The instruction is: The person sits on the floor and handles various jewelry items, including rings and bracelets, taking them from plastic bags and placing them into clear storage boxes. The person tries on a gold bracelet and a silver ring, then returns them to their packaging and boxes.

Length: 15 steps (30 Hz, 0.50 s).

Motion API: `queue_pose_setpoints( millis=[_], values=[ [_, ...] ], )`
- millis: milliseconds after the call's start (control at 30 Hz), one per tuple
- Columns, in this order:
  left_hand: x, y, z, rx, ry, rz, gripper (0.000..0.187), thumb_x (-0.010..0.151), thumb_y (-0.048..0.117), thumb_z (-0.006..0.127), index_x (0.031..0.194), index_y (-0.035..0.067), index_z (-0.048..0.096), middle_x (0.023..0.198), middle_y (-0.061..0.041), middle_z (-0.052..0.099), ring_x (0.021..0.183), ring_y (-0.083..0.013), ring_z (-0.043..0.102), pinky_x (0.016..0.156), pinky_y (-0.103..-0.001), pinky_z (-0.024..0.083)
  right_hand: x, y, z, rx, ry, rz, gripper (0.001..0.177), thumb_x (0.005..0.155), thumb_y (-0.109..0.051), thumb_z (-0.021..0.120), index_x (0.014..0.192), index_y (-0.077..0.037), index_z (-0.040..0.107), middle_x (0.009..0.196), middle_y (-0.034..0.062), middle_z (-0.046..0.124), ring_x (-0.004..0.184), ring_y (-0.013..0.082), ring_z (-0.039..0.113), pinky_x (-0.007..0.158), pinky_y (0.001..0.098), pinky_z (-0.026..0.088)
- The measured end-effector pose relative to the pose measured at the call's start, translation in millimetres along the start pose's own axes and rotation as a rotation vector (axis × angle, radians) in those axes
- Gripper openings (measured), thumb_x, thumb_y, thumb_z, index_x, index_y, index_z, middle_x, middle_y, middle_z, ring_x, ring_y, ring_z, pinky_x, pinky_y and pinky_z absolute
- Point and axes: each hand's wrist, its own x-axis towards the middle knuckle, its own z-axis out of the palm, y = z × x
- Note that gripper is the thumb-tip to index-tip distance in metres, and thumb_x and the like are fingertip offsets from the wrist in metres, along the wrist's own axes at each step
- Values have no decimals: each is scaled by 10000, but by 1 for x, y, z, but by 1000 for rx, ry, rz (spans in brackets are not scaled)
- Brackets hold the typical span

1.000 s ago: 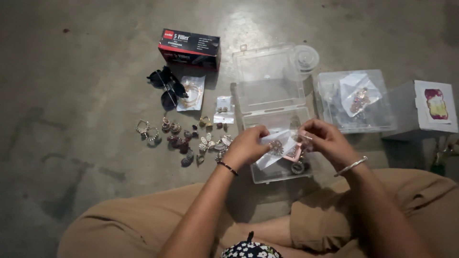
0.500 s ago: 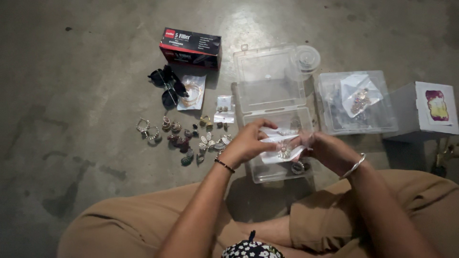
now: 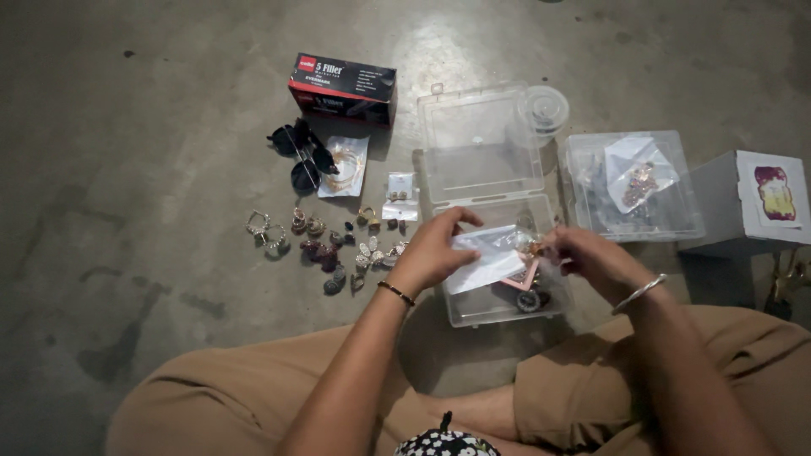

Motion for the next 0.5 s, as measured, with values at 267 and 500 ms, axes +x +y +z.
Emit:
queue_pose_setpoints(
  millis=[267,500],
  values=[
    [-22,28,7,678,-69,-51,496,796,192,776,1268,147,631,1231,-111,656,1231,-326,585,1038,-499,460,-19,-34,29,91,136,-337,129,943,-116,699,1033,-24,708,1123,63,717,1048,136,654,988,308,520],
    [-25,67,36,818,213,466,750,943,403,681,1562,155,338,1650,-144,338,1508,-349,385,1259,-545,288,-15,-26,43,512,88,-525,90,996,-36,716,1079,-19,687,1143,108,698,1095,182,689,1073,315,555]
  ],
)
